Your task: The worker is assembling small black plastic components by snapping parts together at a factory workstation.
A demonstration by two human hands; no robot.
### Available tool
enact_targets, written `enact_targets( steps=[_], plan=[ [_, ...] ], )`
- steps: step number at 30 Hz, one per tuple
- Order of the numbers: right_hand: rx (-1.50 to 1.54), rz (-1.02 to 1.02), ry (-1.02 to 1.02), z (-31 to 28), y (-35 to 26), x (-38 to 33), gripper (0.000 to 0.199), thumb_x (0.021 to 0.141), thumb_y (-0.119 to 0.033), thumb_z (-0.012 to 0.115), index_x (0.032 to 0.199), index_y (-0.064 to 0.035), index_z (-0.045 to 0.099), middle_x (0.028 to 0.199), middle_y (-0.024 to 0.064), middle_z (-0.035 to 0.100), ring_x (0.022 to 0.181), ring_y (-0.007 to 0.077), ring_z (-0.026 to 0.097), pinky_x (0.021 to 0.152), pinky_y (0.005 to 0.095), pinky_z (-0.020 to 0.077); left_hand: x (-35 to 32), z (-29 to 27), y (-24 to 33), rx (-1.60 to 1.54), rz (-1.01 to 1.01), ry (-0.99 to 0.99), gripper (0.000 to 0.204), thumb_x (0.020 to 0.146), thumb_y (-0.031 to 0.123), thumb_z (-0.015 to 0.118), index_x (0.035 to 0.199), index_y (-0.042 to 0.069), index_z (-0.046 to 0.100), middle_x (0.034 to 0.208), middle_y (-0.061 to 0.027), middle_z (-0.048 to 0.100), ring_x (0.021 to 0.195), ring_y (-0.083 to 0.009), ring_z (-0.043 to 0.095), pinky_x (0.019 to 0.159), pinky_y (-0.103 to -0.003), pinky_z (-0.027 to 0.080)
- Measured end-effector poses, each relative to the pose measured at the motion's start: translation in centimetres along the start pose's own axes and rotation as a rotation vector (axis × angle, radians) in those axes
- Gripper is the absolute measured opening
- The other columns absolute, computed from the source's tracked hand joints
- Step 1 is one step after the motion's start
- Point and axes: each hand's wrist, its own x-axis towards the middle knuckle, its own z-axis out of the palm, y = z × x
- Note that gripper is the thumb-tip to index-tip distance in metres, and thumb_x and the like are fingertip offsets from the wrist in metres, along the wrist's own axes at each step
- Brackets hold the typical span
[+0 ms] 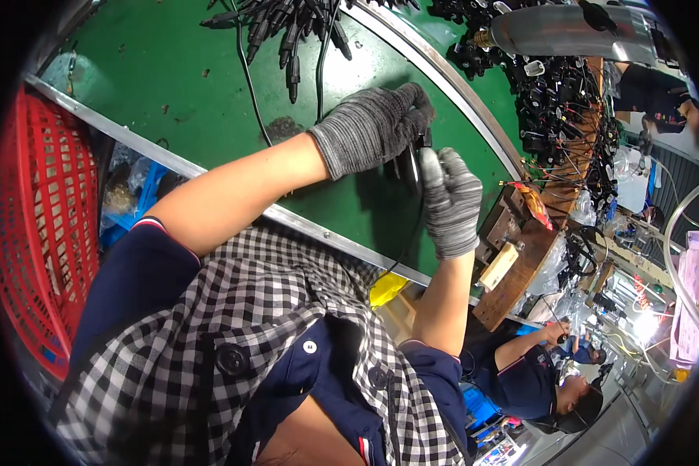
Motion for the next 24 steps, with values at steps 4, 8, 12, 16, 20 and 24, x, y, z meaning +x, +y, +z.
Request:
enact_targets(
  steps=[4,8,12,16,20,24],
  plan=[
    [0.048,0.022,-0.003,0.6,1.8,0.4,0.027,0.082,-0.03,0.064,0.079,-0.003,0.06,0.06,0.0001,0.053,0.055,0.0091,0.048,0.051,0.0232,0.0398,-0.1,0.4,-0.2,0.019,0.11,0.07,0.025,0.089,0.019,0.044,0.105,0.004,0.057,0.104,-0.0148,0.058,0.082,-0.0301,0.062,0.071,-0.039,0.05],
    [1.18,0.445,-0.242,0.8,3.3,0.4,0.027,0.085,-0.027,0.061,0.081,-0.0008,0.06,0.063,0.0011,0.053,0.055,0.0088,0.045,0.052,0.0226,0.0386,-0.1,0.7,-0.7,0.05,0.198,0.132,0.026,0.09,0.02,0.045,0.105,0.002,0.056,0.097,-0.0159,0.059,0.082,-0.03,0.062,0.072,-0.037,0.049],
    [0.989,0.401,-0.165,0.5,2.8,0.4,0.027,0.085,-0.027,0.06,0.086,0.0006,0.061,0.07,0.0031,0.058,0.06,0.0083,0.049,0.053,0.0225,0.0394,-0.1,0.1,-0.1,-0.058,0.137,0.135,0.027,0.09,0.018,0.048,0.108,-0.001,0.053,0.087,-0.0194,0.061,0.083,-0.0312,0.062,0.075,-0.035,0.048],
    [-0.15,-0.146,0.078,0.3,0.3,0.3,0.034,0.085,-0.035,0.058,0.066,-0.0074,0.054,0.054,-0.0012,0.049,0.045,0.0094,0.041,0.044,0.0243,0.0333,-0.3,-0.8,0.6,-0.032,0.017,0.099,0.026,0.09,0.015,0.046,0.109,-0.001,0.052,0.094,-0.02,0.06,0.084,-0.0319,0.061,0.074,-0.035,0.049],
    [0.435,0.065,-0.097,0.6,1.6,0.5,0.026,0.088,-0.027,0.055,0.083,-0.0017,0.059,0.072,0.0029,0.061,0.057,0.0112,0.054,0.051,0.0247,0.0425,-0.3,0.2,-0.3,0.073,0.188,0.156,0.025,0.09,0.012,0.045,0.11,-0.001,0.052,0.103,-0.0204,0.058,0.084,-0.0333,0.061,0.073,-0.036,0.05],
    [1.236,0.488,-0.302,0.4,2.2,0.2,0.024,0.089,-0.025,0.054,0.08,-0.0028,0.057,0.066,0.0,0.056,0.052,0.0101,0.048,0.048,0.0243,0.0386,-0.3,0.4,-1.0,0.142,0.31,0.229,0.025,0.09,0.011,0.045,0.111,-0.001,0.052,0.107,-0.0209,0.056,0.083,-0.0336,0.061,0.071,-0.036,0.051]
  ],
)
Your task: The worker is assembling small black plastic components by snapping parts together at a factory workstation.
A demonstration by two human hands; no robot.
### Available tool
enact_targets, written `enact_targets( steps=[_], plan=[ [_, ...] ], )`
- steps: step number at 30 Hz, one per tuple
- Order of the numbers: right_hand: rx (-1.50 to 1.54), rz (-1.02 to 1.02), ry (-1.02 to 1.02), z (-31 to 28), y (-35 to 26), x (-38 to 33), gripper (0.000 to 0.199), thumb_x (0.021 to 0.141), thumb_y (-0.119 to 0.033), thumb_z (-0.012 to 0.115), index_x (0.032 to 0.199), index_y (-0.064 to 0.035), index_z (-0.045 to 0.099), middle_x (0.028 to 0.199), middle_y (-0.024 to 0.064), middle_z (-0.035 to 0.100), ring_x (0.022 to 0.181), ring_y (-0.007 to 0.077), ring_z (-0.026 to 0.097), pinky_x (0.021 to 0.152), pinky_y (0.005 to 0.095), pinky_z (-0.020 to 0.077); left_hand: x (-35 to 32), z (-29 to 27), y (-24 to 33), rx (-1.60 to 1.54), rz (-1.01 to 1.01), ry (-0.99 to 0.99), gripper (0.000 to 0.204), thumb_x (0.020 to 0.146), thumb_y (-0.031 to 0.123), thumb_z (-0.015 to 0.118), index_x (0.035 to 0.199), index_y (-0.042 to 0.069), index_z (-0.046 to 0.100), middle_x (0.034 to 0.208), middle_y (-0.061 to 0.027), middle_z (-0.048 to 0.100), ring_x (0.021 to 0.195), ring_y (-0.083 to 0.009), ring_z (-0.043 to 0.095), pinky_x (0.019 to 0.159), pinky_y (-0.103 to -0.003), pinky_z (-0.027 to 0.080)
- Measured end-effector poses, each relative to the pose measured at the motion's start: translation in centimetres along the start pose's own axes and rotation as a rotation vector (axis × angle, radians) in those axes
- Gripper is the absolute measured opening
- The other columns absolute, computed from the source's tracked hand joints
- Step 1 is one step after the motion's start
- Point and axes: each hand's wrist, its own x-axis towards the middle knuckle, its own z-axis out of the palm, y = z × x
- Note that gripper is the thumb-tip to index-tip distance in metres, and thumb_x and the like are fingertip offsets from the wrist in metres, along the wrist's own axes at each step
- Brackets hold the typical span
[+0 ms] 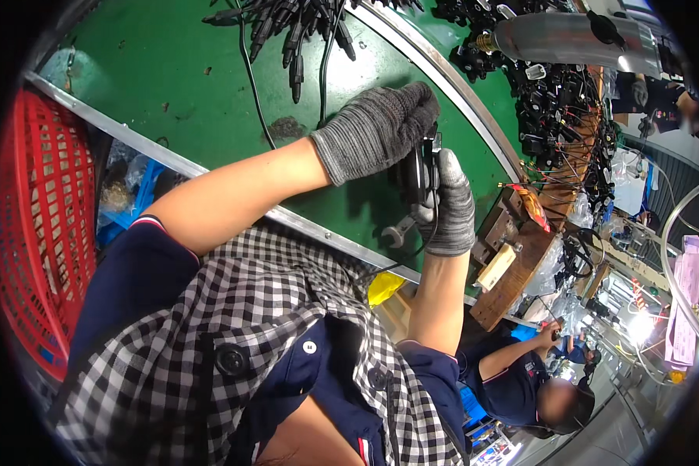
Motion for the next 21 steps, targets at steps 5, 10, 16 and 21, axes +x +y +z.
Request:
enact_targets(
  steps=[5,10,16,21],
  plan=[
    [-1.081,-0.618,0.21,1.3,-0.6,-0.5,0.022,0.087,-0.026,0.057,0.081,-0.0041,0.057,0.068,0.0009,0.057,0.052,0.0102,0.05,0.047,0.0235,0.0388,0.5,-1.0,0.6,0.092,-0.107,-0.104,0.026,0.089,0.011,0.046,0.111,-0.002,0.052,0.105,-0.0219,0.056,0.081,-0.032,0.062,0.071,-0.036,0.051],
    [-0.916,-0.428,0.254,1.4,-0.1,-0.3,0.032,0.087,-0.032,0.056,0.069,-0.0063,0.055,0.057,0.0009,0.052,0.05,0.009,0.046,0.047,0.0241,0.0362,0.1,-0.4,0.9,-0.058,-0.11,-0.015,0.028,0.086,0.009,0.046,0.111,-0.001,0.053,0.105,-0.0213,0.056,0.08,-0.0314,0.062,0.07,-0.037,0.051],
    [-0.453,-0.14,0.17,2.0,-1.1,-1.0,0.029,0.086,-0.032,0.057,0.075,-0.0049,0.058,0.064,0.0012,0.057,0.055,0.01,0.052,0.05,0.024,0.0397,0.5,-0.9,0.9,-0.086,-0.22,-0.016,0.028,0.088,0.012,0.046,0.111,-0.002,0.053,0.1,-0.0207,0.059,0.08,-0.0302,0.062,0.069,-0.036,0.051],
    [-1.49,-0.634,0.336,2.0,-0.5,-0.6,0.031,0.084,-0.035,0.059,0.08,-0.0049,0.061,0.067,0.0021,0.06,0.056,0.0107,0.054,0.051,0.0241,0.041,0.5,-1.2,0.9,0.07,-0.142,-0.052,0.029,0.091,0.017,0.045,0.111,-0.003,0.052,0.092,-0.0202,0.061,0.079,-0.0301,0.062,0.069,-0.034,0.05]
  ],
)
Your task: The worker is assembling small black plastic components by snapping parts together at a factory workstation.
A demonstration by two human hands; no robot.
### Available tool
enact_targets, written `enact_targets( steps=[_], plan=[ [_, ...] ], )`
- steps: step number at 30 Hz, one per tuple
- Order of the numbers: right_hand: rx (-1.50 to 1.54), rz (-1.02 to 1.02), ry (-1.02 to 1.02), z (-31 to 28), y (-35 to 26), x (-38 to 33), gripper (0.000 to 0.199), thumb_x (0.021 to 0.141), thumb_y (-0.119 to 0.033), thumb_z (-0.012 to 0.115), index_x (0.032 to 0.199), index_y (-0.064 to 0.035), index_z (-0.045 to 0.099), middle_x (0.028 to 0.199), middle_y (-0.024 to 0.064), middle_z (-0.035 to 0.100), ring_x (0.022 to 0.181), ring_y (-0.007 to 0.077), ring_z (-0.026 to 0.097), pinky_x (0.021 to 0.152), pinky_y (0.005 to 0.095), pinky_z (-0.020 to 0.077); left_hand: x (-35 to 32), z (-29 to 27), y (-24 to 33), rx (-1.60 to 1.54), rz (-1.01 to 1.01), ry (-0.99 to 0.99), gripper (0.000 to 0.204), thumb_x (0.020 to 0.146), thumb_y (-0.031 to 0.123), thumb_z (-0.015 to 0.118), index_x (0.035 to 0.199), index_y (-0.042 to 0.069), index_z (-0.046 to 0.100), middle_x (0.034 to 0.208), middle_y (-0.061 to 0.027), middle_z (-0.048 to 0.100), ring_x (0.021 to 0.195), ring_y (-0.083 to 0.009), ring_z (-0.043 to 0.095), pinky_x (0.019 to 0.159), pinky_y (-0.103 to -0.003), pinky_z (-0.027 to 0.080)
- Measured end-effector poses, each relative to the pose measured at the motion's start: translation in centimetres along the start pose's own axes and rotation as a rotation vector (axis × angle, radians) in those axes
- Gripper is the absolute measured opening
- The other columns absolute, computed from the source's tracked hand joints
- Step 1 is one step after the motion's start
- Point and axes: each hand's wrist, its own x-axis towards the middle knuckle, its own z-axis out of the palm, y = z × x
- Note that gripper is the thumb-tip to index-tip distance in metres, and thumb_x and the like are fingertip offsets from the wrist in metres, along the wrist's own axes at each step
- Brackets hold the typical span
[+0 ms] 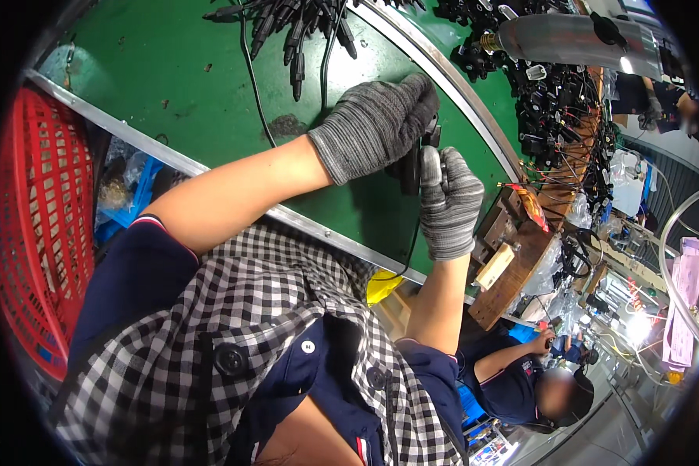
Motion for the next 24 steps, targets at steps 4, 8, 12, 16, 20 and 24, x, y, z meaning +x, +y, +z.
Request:
enact_targets(
  steps=[4,8,12,16,20,24],
  plan=[
    [0.663,0.196,-0.047,1.2,1.7,-0.3,0.03,0.086,-0.032,0.057,0.082,-0.0019,0.061,0.063,0.0034,0.057,0.053,0.0111,0.049,0.051,0.0266,0.0404,-0.1,1.2,0.0,-0.193,0.016,0.133,0.028,0.091,0.016,0.044,0.11,-0.003,0.052,0.088,-0.0201,0.061,0.078,-0.0316,0.061,0.068,-0.035,0.05],
    [1.317,0.63,-0.252,0.5,1.7,-0.7,0.031,0.087,-0.031,0.056,0.081,-0.0001,0.06,0.063,0.0038,0.056,0.053,0.0117,0.048,0.051,0.0261,0.0396,-0.2,1.1,-0.1,-0.204,-0.035,0.126,0.027,0.091,0.015,0.044,0.109,-0.003,0.053,0.088,-0.0209,0.061,0.078,-0.0318,0.061,0.068,-0.036,0.05],
    [0.223,0.1,0.124,0.5,-1.1,0.0,0.031,0.087,-0.029,0.056,0.068,-0.0047,0.052,0.05,0.0002,0.047,0.044,0.0123,0.038,0.044,0.0271,0.0314,0.5,-0.4,0.4,-0.125,-0.177,-0.025,0.028,0.091,0.017,0.044,0.109,-0.003,0.052,0.087,-0.0218,0.061,0.079,-0.0313,0.062,0.068,-0.035,0.049],
    [0.135,-0.006,0.15,0.9,-0.3,0.0,0.034,0.087,-0.031,0.055,0.067,-0.0047,0.052,0.051,0.0005,0.049,0.045,0.011,0.039,0.044,0.0268,0.0319,0.1,0.5,0.1,-0.161,-0.108,0.028,0.027,0.091,0.016,0.044,0.109,-0.003,0.052,0.088,-0.0215,0.061,0.08,-0.0315,0.062,0.069,-0.035,0.049],
    [1.294,0.669,-0.138,0.4,0.2,-0.4,0.033,0.089,-0.029,0.054,0.072,-0.0008,0.056,0.058,0.004,0.052,0.049,0.0117,0.041,0.047,0.0257,0.0353,0.3,0.6,0.2,-0.322,-0.212,0.017,0.026,0.09,0.014,0.045,0.108,-0.003,0.052,0.09,-0.0207,0.061,0.081,-0.0326,0.062,0.069,-0.036,0.05],
    [0.732,0.234,-0.051,0.6,0.2,-0.1,0.033,0.088,-0.032,0.054,0.073,-0.0027,0.056,0.061,0.0041,0.054,0.05,0.0115,0.042,0.048,0.0259,0.0351,0.3,-0.1,0.3,-0.175,-0.199,-0.069,0.027,0.09,0.015,0.045,0.11,-0.003,0.052,0.094,-0.0193,0.061,0.084,-0.0316,0.062,0.072,-0.035,0.05]
  ],
)
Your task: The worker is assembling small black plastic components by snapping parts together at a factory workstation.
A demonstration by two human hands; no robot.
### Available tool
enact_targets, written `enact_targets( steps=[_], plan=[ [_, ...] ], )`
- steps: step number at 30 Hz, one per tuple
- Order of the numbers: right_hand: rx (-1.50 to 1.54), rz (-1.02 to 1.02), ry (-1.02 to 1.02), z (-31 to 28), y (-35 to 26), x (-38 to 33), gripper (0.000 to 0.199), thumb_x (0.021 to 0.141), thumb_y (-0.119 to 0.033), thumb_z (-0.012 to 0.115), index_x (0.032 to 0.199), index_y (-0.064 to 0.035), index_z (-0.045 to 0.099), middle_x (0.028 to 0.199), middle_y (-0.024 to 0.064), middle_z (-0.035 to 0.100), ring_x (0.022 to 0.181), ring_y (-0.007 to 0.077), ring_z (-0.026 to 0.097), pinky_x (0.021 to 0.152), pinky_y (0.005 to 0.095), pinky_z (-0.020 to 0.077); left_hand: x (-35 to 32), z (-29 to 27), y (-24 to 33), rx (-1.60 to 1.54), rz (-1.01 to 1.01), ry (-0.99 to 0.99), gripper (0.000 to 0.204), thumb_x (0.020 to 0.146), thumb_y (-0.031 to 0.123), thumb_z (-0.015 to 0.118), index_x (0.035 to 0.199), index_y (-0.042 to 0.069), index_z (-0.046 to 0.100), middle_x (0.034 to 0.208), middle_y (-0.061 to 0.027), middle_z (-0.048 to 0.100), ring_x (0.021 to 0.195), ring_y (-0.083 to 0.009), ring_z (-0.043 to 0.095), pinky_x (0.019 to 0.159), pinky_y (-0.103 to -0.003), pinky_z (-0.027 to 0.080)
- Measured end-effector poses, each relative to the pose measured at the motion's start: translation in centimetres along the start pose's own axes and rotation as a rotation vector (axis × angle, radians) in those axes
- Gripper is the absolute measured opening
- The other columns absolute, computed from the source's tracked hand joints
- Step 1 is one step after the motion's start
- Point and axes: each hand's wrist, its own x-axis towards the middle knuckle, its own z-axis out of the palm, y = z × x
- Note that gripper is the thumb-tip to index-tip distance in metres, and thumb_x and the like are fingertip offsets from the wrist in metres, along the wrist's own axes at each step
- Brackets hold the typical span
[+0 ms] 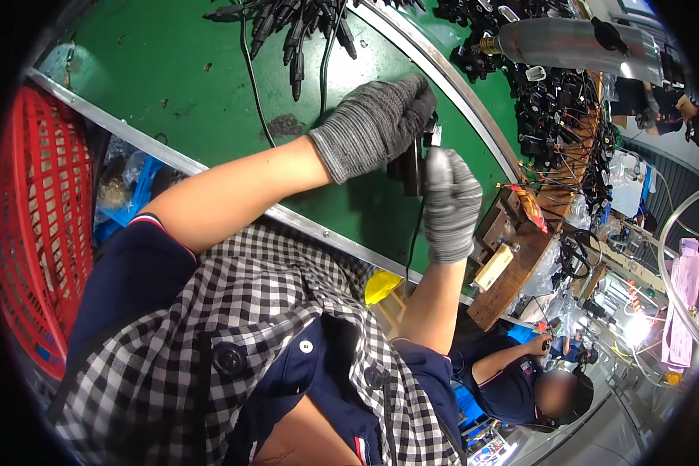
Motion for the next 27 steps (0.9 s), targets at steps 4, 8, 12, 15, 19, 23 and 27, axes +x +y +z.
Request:
enact_targets(
  steps=[4,8,12,15,19,23,27],
  plan=[
    [-0.793,-0.191,0.083,0.2,-0.4,0.0,0.033,0.088,-0.035,0.053,0.075,-0.0052,0.058,0.064,0.0036,0.057,0.055,0.01,0.048,0.05,0.0252,0.0374,-0.5,0.1,0.1,0.099,0.107,0.032,0.029,0.09,0.016,0.046,0.111,-0.003,0.052,0.095,-0.0187,0.061,0.086,-0.0305,0.061,0.074,-0.034,0.05],
    [-0.296,-0.254,0.002,-1.0,2.5,0.6,0.032,0.089,-0.033,0.052,0.075,-0.0044,0.058,0.062,0.0024,0.055,0.056,0.0101,0.047,0.052,0.0272,0.0383,-0.6,1.3,-0.4,-0.053,0.152,0.119,0.03,0.09,0.017,0.047,0.112,-0.003,0.052,0.093,-0.0188,0.061,0.084,-0.0296,0.062,0.074,-0.034,0.05],
    [0.617,0.378,-0.144,-1.0,2.2,0.5,0.029,0.089,-0.03,0.053,0.077,-0.0044,0.059,0.064,0.0027,0.058,0.058,0.0104,0.05,0.053,0.0275,0.0398,-0.5,1.1,-0.9,-0.079,0.1,0.085,0.032,0.086,0.018,0.047,0.111,-0.001,0.054,0.104,-0.019,0.057,0.084,-0.0303,0.06,0.072,-0.039,0.049],
    [-0.37,-0.032,0.077,-0.2,-0.3,0.1,0.026,0.086,-0.029,0.058,0.083,-0.0032,0.061,0.071,0.0046,0.062,0.061,0.0123,0.055,0.056,0.0265,0.0427,0.0,-0.4,0.2,0.007,0.067,0.013,0.034,0.086,0.019,0.047,0.112,-0.001,0.053,0.103,-0.0191,0.057,0.084,-0.0291,0.061,0.072,-0.038,0.048],
    [-0.577,-0.292,0.107,0.4,0.2,1.0,0.027,0.085,-0.027,0.06,0.07,-0.0044,0.057,0.051,0.0059,0.052,0.044,0.0149,0.045,0.043,0.0302,0.0355,-0.5,-0.4,0.4,0.059,0.072,0.016,0.036,0.09,0.022,0.049,0.115,-0.004,0.05,0.09,-0.0194,0.062,0.084,-0.0258,0.063,0.076,-0.031,0.048],
    [0.705,0.366,0.105,1.5,-1.0,0.2,0.028,0.085,-0.029,0.059,0.081,-0.0014,0.063,0.063,0.0016,0.059,0.056,0.0121,0.052,0.053,0.027,0.0415,-0.3,1.0,-0.4,-0.234,0.041,0.106,0.032,0.09,0.022,0.047,0.111,-0.002,0.052,0.091,-0.0194,0.061,0.084,-0.0282,0.062,0.072,-0.035,0.048],
    [0.097,0.142,0.031,-0.2,-1.5,0.2,0.031,0.085,-0.031,0.059,0.068,-0.0057,0.055,0.055,0.0058,0.055,0.049,0.0134,0.049,0.046,0.029,0.0375,-0.1,0.5,0.2,-0.361,-0.131,0.037,0.029,0.09,0.023,0.044,0.105,0.0,0.055,0.093,-0.0191,0.06,0.082,-0.0322,0.06,0.068,-0.041,0.048]
  ],
)
